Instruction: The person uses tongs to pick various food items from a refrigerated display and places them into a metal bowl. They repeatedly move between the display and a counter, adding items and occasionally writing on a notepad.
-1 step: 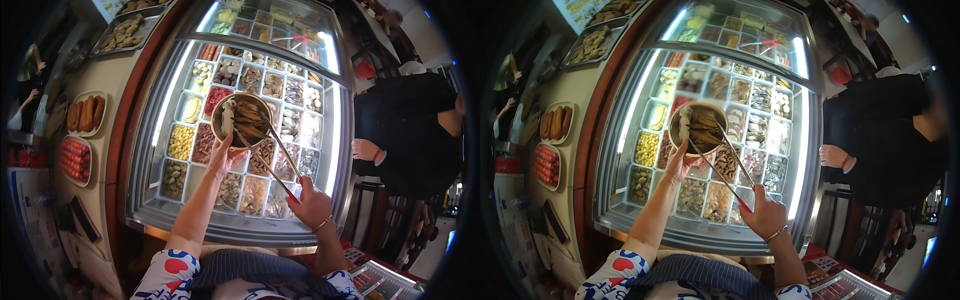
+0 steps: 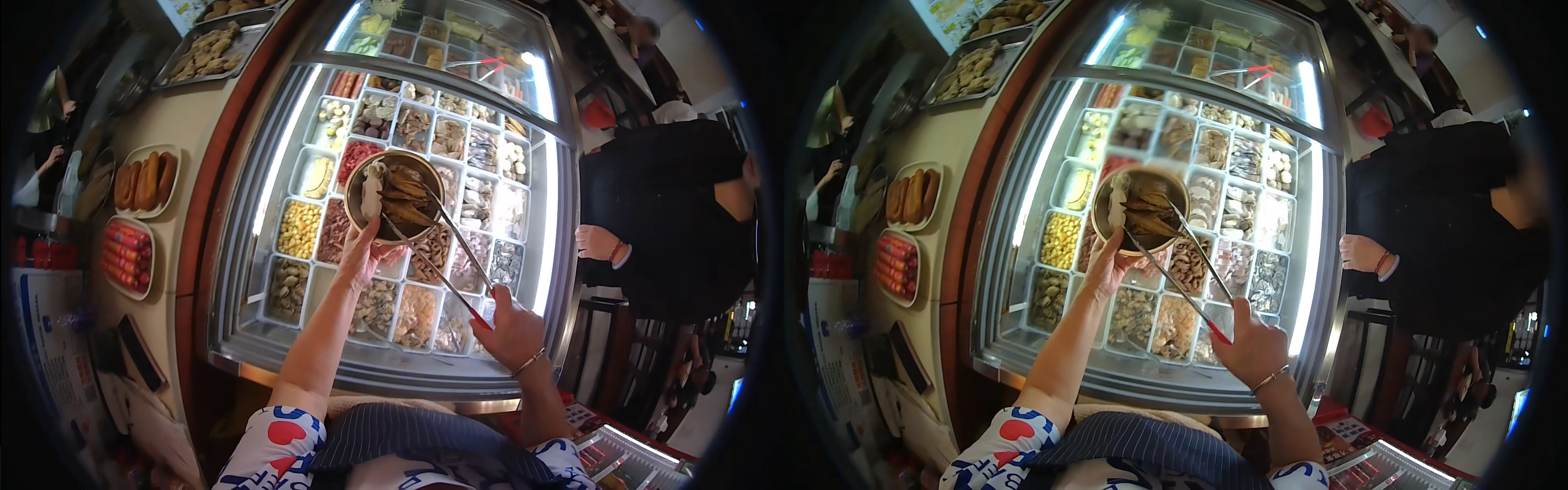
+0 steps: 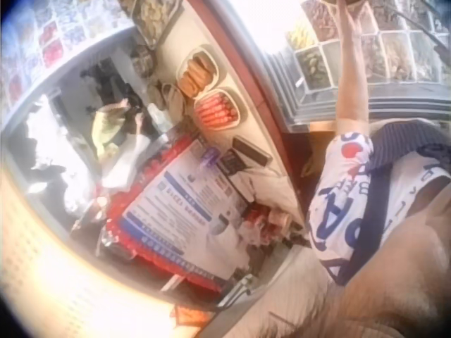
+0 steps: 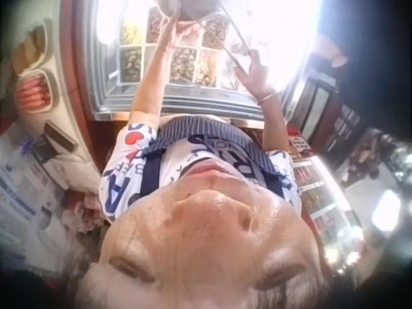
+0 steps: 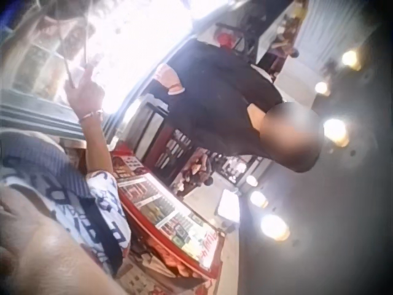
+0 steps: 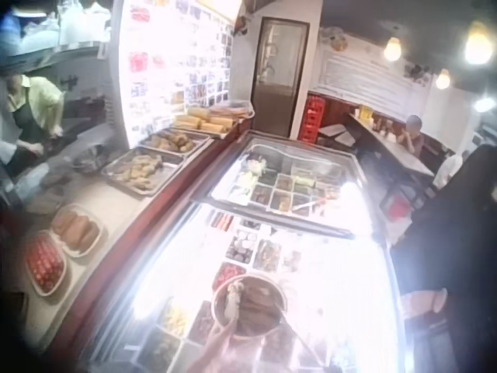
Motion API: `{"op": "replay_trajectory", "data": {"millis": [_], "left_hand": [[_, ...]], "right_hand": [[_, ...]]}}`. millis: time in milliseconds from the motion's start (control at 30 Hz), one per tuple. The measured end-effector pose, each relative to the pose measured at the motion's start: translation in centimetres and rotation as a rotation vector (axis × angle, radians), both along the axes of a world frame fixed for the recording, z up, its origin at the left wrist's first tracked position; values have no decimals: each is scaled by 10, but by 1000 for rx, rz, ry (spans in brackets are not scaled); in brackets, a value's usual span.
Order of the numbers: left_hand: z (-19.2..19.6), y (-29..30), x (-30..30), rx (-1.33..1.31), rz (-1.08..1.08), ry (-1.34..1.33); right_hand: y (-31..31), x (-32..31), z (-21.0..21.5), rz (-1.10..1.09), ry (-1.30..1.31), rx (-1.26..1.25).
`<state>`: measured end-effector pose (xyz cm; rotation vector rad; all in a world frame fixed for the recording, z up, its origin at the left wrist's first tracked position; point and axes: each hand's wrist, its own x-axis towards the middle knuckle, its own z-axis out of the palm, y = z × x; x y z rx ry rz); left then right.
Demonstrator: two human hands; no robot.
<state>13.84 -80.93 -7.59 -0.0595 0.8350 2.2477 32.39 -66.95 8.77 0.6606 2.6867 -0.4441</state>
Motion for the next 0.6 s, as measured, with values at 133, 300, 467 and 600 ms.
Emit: {"op": "replay_trajectory", "data": {"millis": [133, 300, 467, 600], "left_hand": [[28, -39, 5, -28, -42, 40], [36, -81, 14, -169, -65, 36], [36, -109, 24, -220, -124, 55], [33, -115, 36, -210, -125, 26]], "right_hand": [[-12, -3, 16, 168, 27, 208], [-16, -11, 35, 189, -140, 29], [-17, 5, 32, 68, -146, -279], [-27, 12, 36, -242, -196, -715]]}}
